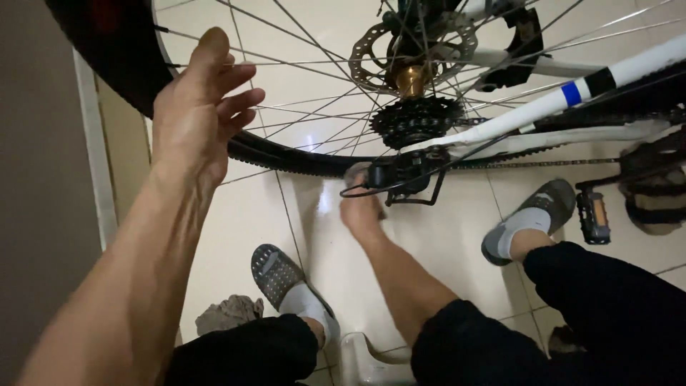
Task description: Cleaning the spokes and rim of a bicycle wheel using a cloth.
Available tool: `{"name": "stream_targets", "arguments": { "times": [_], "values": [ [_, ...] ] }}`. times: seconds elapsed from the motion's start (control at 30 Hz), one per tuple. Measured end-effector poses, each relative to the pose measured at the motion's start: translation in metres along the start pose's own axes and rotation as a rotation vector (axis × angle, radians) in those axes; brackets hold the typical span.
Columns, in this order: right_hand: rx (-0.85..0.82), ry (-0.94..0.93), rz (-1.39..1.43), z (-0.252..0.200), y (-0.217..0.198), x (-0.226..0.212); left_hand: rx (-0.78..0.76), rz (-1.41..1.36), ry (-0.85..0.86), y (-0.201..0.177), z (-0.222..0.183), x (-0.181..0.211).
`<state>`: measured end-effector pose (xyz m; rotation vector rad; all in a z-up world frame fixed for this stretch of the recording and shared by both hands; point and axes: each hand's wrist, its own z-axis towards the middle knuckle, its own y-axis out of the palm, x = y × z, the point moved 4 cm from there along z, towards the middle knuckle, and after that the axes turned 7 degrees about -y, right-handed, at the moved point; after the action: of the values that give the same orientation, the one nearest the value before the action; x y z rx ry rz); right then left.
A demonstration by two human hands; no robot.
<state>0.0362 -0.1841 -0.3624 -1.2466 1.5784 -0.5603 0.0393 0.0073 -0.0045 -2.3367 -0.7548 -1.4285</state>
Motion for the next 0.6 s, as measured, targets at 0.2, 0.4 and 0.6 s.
{"name": "stream_targets", "arguments": {
  "times": [0.2,0.4,0.6],
  "values": [
    [0.007,-0.034,0.272,-0.022,-0.007,-0.082,0.008,-0.036,0.002,-0.007,0.005,-0.006],
    [0.407,-0.542,0.031,-0.039,-0.018,-0.103,-0.020,-0.039,-0.025,-0.009,0.005,-0.004],
    [0.074,-0.365,0.021,-0.020,-0.026,-0.075,-0.029,-0.041,0.040,-0.012,0.004,-0.001]
  ]
}}
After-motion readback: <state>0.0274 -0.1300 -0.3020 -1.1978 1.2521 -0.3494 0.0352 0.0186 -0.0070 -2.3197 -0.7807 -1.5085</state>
